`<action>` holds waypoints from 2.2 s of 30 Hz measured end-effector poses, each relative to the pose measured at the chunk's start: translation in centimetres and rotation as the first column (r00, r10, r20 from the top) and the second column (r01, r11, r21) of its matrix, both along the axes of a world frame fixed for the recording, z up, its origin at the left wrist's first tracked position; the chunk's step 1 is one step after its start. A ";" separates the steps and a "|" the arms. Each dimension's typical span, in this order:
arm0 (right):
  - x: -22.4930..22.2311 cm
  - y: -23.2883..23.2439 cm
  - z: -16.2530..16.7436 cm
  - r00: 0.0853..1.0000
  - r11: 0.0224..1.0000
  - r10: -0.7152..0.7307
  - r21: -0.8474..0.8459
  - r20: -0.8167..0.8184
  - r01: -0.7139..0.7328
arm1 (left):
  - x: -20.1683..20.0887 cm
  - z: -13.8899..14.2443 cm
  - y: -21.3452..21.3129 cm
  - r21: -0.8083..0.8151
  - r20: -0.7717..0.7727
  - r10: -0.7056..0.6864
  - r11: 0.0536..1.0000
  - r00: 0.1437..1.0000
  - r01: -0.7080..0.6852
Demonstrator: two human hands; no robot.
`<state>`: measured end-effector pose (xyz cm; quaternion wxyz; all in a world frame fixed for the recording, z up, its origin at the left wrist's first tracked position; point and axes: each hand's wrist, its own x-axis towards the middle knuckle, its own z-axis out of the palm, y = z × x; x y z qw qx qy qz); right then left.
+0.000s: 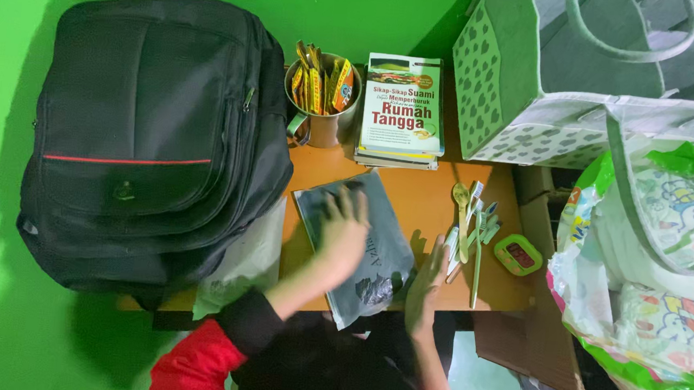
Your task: The person wipes a gray zippered pouch with a dark cloth on the desk, opens a backpack, places the pouch and other items inside, and continues wiping the pouch and its contents at length.
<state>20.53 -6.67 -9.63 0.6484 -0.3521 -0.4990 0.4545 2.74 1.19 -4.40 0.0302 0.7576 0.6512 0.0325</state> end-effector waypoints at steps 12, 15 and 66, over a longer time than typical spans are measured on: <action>-0.1 -0.1 -0.2 0.998 1.000 0.003 -0.011 -0.063 -0.004 | 1.0 -4.4 5.7 0.080 0.114 -0.229 0.972 0.967 0.221; -0.1 -0.2 -0.3 0.999 1.000 -0.012 -0.023 -0.044 0.011 | 0.6 -4.6 5.5 0.131 0.218 -0.191 0.977 0.957 0.166; 1.6 -1.2 -0.6 0.918 0.754 -0.198 -0.545 0.343 0.366 | 1.9 2.9 -9.4 0.238 0.493 -0.391 0.920 0.777 0.312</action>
